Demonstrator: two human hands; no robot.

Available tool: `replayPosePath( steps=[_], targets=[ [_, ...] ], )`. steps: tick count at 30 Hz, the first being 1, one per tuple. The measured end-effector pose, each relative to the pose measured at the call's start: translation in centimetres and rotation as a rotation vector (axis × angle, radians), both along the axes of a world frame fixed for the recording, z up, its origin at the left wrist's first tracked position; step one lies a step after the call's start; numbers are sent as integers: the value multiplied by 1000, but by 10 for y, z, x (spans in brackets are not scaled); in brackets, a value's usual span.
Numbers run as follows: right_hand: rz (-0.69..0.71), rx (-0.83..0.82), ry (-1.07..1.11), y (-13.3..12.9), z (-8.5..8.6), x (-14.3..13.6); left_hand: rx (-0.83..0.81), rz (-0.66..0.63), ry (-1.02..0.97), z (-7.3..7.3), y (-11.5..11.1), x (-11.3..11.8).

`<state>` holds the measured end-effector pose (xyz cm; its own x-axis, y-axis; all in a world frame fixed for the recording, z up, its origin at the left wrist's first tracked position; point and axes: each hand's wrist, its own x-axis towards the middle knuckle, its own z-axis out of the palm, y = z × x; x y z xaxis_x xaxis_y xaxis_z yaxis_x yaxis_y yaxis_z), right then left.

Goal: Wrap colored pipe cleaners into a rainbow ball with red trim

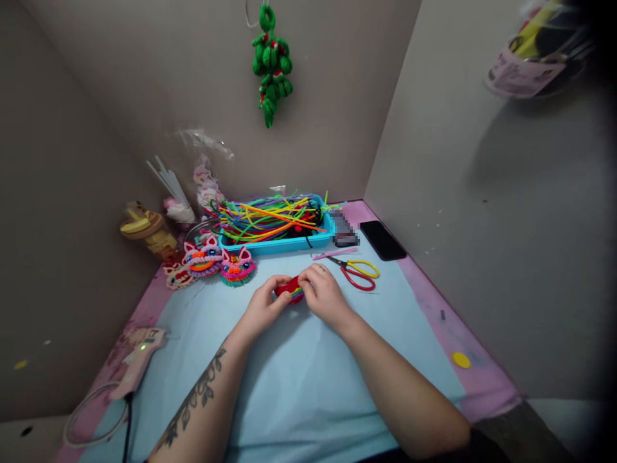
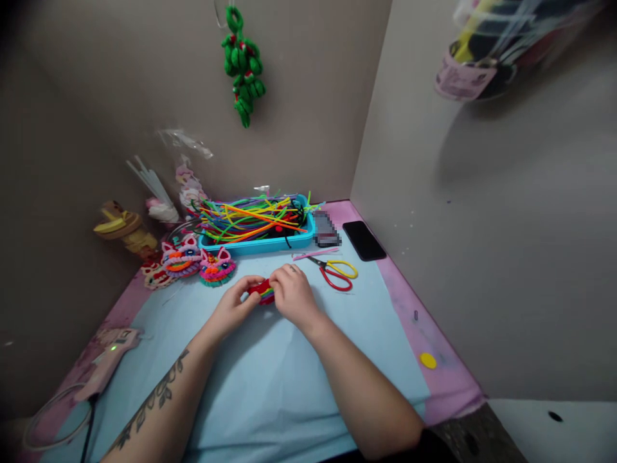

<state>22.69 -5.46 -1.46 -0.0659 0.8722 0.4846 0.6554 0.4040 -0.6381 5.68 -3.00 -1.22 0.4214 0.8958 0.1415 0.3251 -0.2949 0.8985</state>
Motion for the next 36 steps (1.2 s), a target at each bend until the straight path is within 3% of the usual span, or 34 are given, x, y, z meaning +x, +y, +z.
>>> replayPosePath(
  steps=[4,13,18,25,31,36],
  targets=[
    [20,-20,187,2,-2,3,17,27,-20,5,2,-8],
    [233,-345,564,0,4,0,-51,-15,-111,4,3,-14],
    [231,-410,670,3,2,2,-78,-24,-86,3,3,-15],
    [244,-454,668,5,-3,3,-118,-81,-44,8,4,-15],
    [290,-488,710,6,-3,5,-224,-99,-236,-2,8,-18],
    [281,-426,608,-1,4,-2,-302,-98,-346,-5,7,-16]
  ],
)
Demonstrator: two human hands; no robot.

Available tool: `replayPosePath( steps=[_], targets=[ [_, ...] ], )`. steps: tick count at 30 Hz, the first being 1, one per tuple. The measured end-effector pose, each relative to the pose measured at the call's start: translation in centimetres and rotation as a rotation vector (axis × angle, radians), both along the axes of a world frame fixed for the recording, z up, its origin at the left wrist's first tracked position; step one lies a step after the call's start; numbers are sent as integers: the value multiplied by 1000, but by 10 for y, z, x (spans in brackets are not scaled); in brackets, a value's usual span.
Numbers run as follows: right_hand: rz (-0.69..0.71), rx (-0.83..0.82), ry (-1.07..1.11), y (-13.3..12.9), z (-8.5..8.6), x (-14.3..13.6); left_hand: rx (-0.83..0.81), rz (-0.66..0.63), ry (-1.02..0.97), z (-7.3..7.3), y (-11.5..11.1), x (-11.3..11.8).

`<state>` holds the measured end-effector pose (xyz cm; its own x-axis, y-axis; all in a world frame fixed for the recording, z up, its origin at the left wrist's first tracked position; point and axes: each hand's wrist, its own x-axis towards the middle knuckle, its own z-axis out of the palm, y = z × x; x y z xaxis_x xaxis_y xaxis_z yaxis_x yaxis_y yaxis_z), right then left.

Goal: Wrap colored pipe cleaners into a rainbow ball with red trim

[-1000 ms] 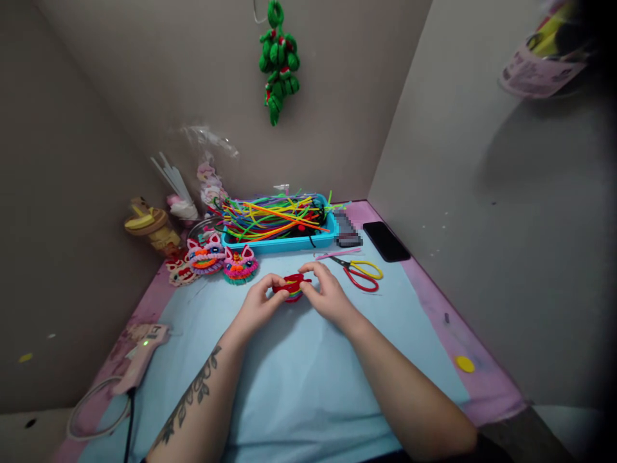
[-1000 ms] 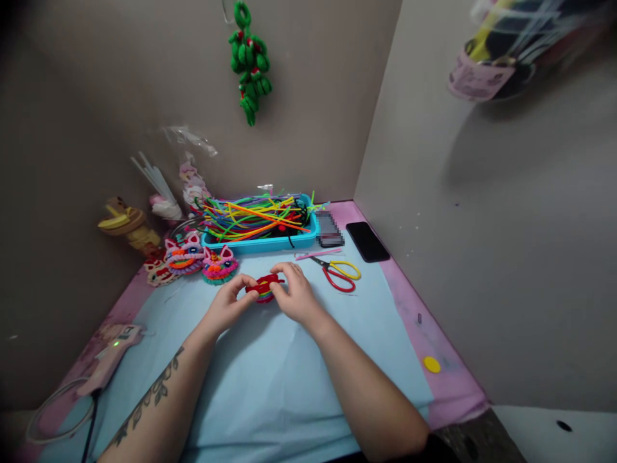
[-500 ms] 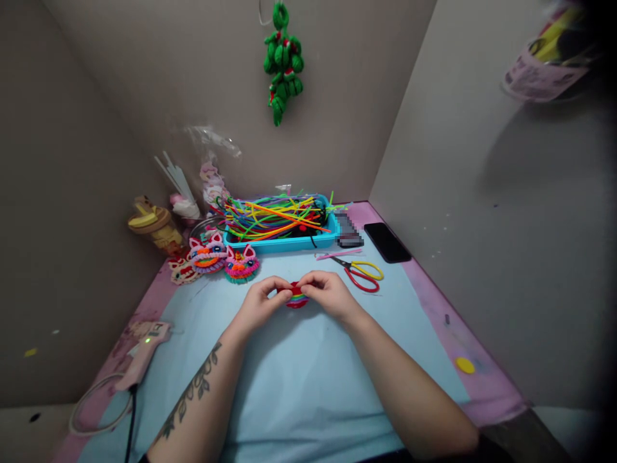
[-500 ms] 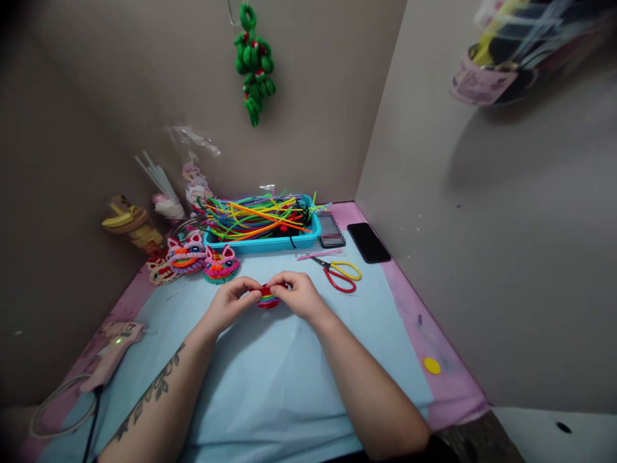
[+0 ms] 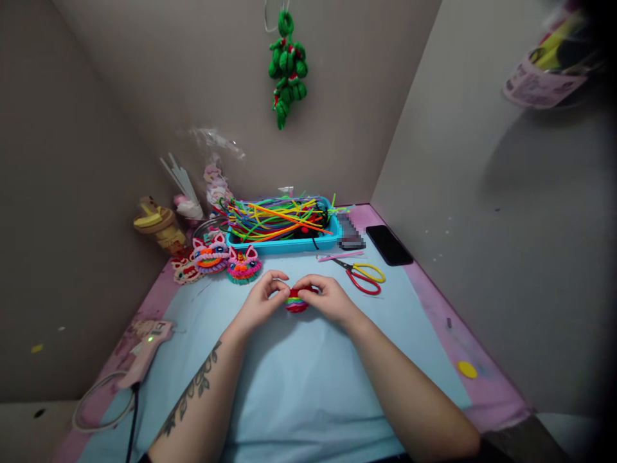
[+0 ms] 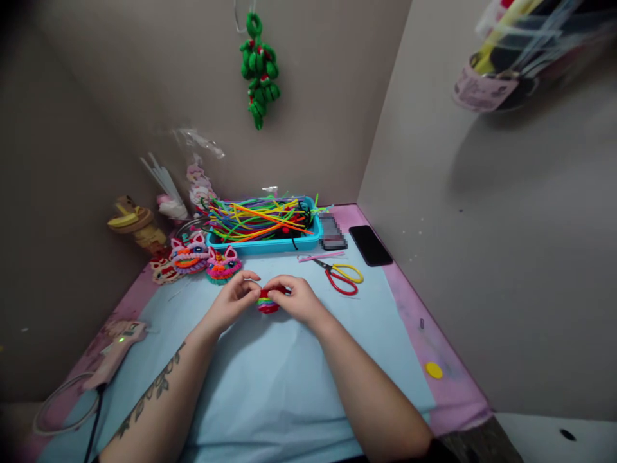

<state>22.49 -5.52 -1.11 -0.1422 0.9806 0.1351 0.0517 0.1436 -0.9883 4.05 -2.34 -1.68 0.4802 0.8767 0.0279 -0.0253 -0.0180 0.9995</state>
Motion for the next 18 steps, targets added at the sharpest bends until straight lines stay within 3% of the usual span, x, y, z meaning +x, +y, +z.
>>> replayPosePath(
  steps=[11,18],
  targets=[
    [-35,-64,49,1,-6,-1,-77,-4,-95,6,-2,1],
    [-20,-60,59,1,-5,-1,7,-6,-20,3,-1,-1]
  ],
)
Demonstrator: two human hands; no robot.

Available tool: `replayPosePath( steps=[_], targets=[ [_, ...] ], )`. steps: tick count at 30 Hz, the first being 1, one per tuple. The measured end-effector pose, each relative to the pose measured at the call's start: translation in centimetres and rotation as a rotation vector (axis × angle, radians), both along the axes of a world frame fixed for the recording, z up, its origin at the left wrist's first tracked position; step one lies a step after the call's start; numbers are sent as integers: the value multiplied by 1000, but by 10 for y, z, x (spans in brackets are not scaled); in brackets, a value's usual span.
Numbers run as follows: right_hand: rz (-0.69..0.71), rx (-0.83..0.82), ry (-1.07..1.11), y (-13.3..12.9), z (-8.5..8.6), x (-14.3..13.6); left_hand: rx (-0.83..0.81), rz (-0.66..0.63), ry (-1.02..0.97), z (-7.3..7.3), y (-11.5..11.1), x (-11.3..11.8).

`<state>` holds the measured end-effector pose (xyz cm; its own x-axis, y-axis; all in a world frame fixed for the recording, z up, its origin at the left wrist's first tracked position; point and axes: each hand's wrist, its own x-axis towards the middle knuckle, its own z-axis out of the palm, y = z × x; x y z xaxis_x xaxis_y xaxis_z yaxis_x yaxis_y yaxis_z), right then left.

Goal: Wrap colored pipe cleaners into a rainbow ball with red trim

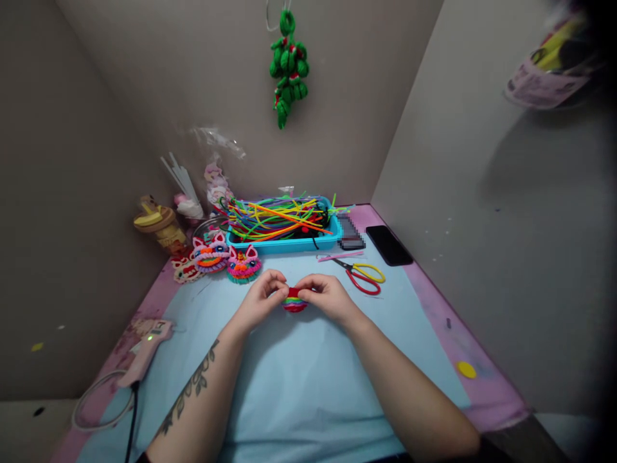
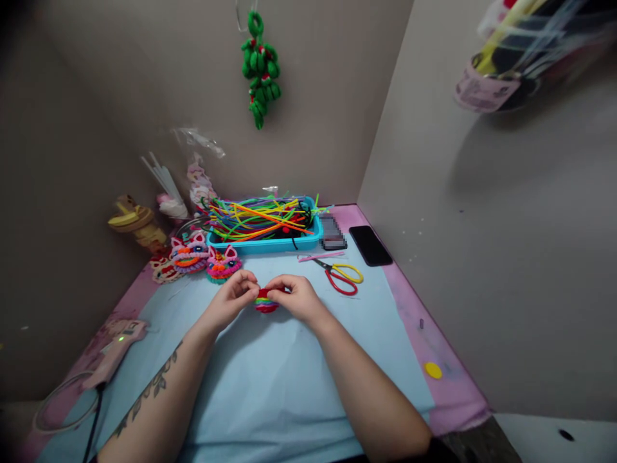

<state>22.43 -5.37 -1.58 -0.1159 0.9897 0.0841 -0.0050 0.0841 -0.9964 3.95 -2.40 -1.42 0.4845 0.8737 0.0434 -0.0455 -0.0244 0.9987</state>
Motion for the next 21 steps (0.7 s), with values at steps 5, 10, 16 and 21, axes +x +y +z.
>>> replayPosePath(
  steps=[5,10,16,21],
  targets=[
    [21,11,-39,-1,0,0,51,-2,33,-1,0,-1],
    [20,23,-78,-1,2,1,50,-4,28,0,0,-2],
    [21,41,-122,0,2,0,38,-10,34,0,-1,0],
    [-6,76,-16,2,1,4,19,44,-13,2,-1,1]
  ],
)
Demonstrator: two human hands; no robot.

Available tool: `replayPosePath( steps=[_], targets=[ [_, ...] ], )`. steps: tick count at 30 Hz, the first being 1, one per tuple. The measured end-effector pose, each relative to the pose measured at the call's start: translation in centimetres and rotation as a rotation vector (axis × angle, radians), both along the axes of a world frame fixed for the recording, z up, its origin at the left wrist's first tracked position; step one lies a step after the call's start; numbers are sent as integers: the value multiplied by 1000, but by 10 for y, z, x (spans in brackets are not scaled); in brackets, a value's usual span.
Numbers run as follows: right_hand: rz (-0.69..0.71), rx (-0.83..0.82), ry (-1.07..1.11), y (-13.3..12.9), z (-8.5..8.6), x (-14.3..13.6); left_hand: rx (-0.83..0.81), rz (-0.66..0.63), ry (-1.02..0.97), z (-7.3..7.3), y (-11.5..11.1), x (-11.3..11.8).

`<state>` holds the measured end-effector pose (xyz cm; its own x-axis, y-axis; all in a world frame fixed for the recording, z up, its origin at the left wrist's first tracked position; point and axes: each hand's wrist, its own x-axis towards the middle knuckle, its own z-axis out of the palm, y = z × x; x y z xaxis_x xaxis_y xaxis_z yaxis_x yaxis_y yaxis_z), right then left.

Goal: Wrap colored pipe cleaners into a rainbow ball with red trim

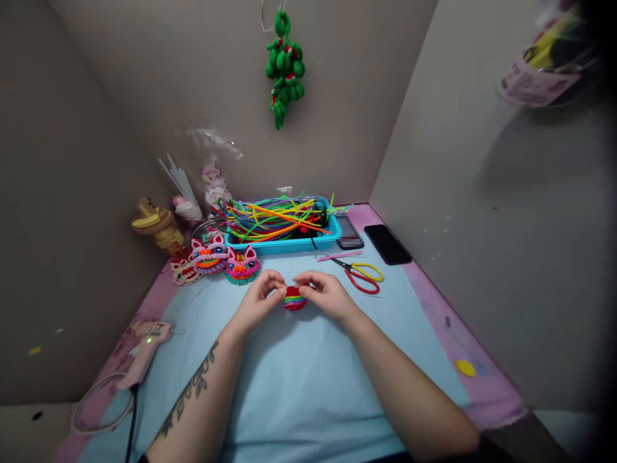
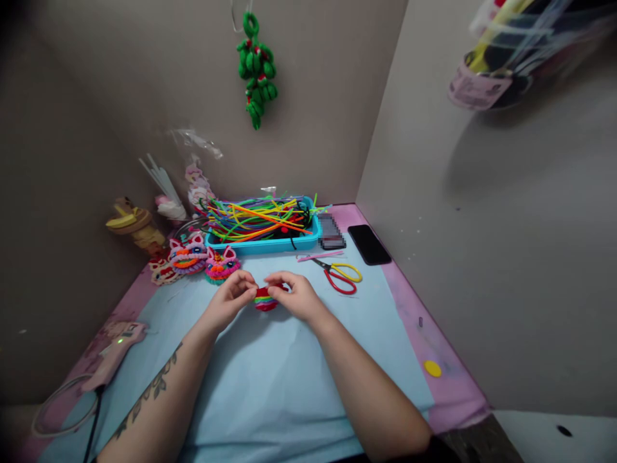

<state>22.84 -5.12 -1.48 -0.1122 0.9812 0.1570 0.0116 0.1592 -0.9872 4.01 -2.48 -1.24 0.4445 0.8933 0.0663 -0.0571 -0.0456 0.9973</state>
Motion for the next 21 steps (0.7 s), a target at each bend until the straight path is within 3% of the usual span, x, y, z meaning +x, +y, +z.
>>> replayPosePath(
  steps=[3,9,16,21],
  targets=[
    [-16,26,56,3,1,7,-38,31,-70,0,0,0],
    [58,53,-27,5,1,13,-102,48,-154,-2,1,1],
    [50,74,-23,4,-3,9,-51,-39,118,-1,-1,2],
    [45,-39,175,5,-5,11,-175,17,-107,-7,0,2]
  ],
)
